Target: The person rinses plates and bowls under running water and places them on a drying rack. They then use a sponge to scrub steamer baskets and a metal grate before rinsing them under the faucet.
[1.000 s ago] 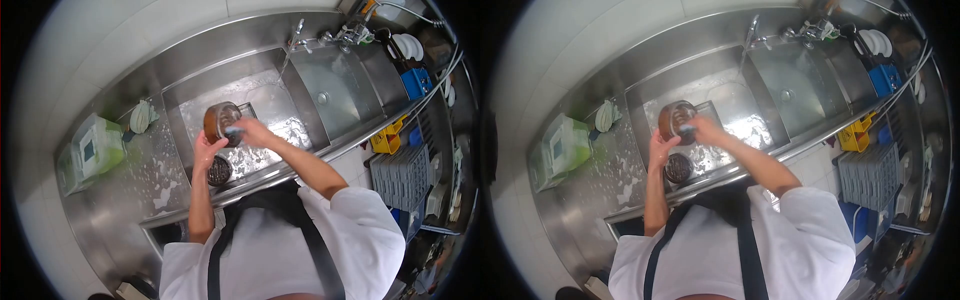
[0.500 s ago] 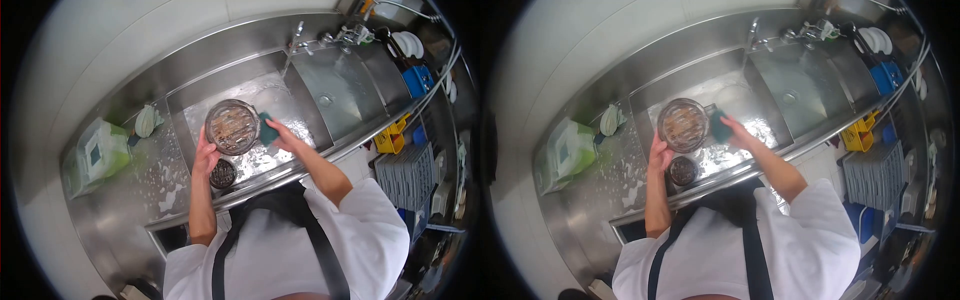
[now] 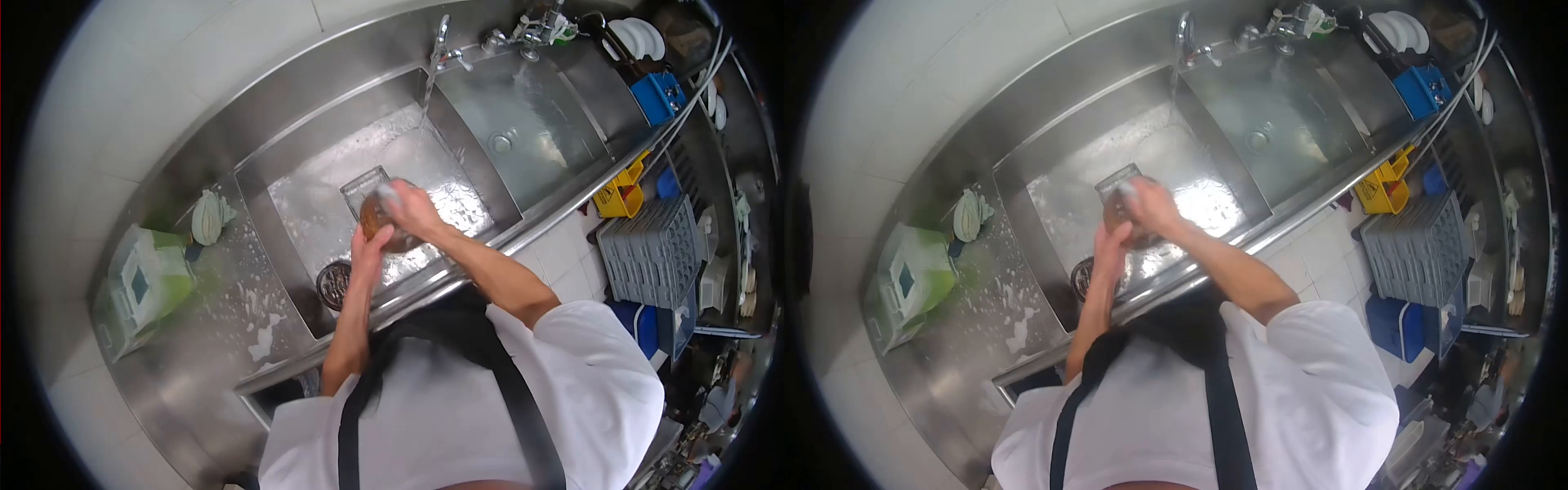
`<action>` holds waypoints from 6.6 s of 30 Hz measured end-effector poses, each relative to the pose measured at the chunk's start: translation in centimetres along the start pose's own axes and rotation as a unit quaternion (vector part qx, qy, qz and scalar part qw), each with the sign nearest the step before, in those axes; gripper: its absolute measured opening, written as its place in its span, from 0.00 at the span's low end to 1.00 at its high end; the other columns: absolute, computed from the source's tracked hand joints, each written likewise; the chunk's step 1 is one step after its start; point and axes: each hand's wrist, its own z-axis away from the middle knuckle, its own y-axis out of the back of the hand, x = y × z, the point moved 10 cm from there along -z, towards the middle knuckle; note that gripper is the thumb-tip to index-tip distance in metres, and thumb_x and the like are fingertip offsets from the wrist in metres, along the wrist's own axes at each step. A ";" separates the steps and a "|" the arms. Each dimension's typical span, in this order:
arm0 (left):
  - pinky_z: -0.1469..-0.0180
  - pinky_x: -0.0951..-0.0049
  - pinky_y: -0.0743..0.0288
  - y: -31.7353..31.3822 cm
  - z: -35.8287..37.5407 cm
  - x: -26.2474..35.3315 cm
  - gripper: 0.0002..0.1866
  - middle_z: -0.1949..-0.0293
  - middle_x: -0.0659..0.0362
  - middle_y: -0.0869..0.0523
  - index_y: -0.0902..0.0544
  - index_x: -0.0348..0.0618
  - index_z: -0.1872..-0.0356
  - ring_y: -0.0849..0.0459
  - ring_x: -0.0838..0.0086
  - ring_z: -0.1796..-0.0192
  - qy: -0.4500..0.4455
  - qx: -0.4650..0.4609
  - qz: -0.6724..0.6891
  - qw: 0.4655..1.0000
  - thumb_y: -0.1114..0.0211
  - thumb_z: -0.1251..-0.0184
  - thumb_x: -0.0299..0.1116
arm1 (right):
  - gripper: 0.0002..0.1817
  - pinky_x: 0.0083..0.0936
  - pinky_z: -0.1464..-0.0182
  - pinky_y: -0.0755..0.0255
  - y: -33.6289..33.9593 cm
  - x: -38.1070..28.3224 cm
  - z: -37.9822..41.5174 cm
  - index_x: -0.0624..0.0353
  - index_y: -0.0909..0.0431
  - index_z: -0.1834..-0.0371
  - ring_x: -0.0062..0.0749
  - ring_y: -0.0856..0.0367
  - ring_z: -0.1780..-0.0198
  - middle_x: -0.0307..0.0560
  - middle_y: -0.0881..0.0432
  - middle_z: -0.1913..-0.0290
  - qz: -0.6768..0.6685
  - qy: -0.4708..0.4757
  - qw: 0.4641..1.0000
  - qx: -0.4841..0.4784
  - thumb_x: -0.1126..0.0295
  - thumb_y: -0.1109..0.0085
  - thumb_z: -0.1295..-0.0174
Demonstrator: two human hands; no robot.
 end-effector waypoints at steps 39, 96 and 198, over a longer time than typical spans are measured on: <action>0.47 0.59 0.21 24.6 0.9 -11.6 0.26 0.52 0.38 0.15 0.18 0.32 0.52 0.15 0.47 0.50 0.300 0.125 -0.520 0.790 0.31 0.56 0.32 | 0.15 0.37 0.52 0.22 -7.9 14.7 -0.4 0.54 0.22 0.53 0.34 0.17 0.55 0.44 0.17 0.58 -0.636 -0.360 0.656 -0.191 0.66 0.37 0.44; 0.37 0.58 0.26 -0.4 0.3 -4.1 0.25 0.43 0.52 0.21 0.32 0.35 0.38 0.21 0.63 0.40 0.112 -0.063 0.115 0.985 0.37 0.33 0.30 | 0.16 0.47 0.52 0.25 -0.7 -1.1 1.9 0.63 0.20 0.54 0.62 0.18 0.55 0.67 0.17 0.62 -0.004 0.090 0.992 -0.087 0.67 0.39 0.43; 0.70 0.66 0.24 -0.2 -21.3 -15.8 0.14 0.62 0.51 0.19 0.26 0.43 0.51 0.17 0.64 0.63 0.216 0.346 0.069 0.911 0.48 0.29 0.40 | 0.40 0.37 0.43 0.28 11.5 21.3 -12.7 0.74 0.41 0.43 0.51 0.20 0.50 0.65 0.22 0.53 -0.256 -0.268 0.918 0.143 0.64 0.31 0.55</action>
